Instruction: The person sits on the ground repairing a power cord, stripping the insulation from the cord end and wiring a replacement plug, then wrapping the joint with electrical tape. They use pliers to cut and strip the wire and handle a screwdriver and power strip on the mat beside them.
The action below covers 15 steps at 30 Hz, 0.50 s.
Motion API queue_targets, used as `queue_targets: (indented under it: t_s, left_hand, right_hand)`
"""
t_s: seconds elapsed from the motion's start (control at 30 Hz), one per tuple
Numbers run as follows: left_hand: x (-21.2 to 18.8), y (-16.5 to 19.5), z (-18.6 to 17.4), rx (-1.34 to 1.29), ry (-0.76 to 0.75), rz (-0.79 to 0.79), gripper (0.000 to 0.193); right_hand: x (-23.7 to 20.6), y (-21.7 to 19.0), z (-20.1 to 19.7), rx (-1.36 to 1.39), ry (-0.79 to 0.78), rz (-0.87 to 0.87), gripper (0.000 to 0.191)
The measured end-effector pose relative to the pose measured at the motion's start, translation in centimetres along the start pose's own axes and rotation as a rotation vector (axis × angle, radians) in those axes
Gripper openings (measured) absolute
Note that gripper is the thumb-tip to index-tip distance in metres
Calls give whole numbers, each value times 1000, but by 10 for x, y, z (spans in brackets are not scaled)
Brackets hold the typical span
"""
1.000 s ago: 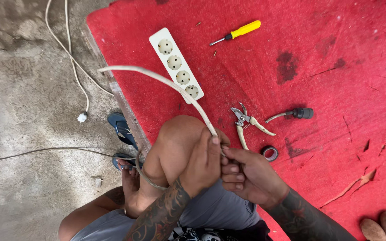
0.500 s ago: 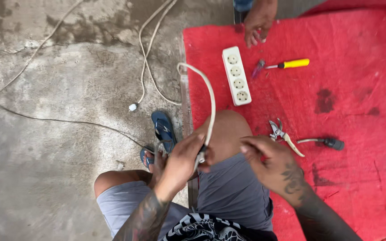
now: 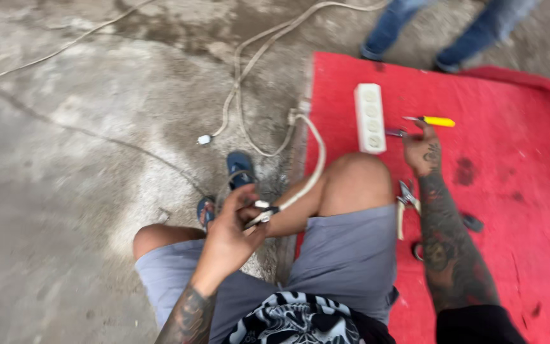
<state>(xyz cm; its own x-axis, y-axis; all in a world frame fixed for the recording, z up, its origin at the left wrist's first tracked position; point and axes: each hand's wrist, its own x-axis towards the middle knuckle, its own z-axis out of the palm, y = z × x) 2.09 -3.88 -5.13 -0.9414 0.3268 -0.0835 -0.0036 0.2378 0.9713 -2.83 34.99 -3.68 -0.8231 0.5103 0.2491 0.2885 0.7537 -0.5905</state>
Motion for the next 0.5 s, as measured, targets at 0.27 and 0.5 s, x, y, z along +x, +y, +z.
queue_targets:
  t_s: [0.27, 0.5]
  left_hand:
    - [-2, -6, -10, 75, 144, 303, 19]
    - [-15, 8, 3, -238, -64, -34, 47]
  right_hand:
    - [-4, -54, 30, -975, -318, -682, 19]
    - [-2, -42, 41, -824, -336, -569, 29]
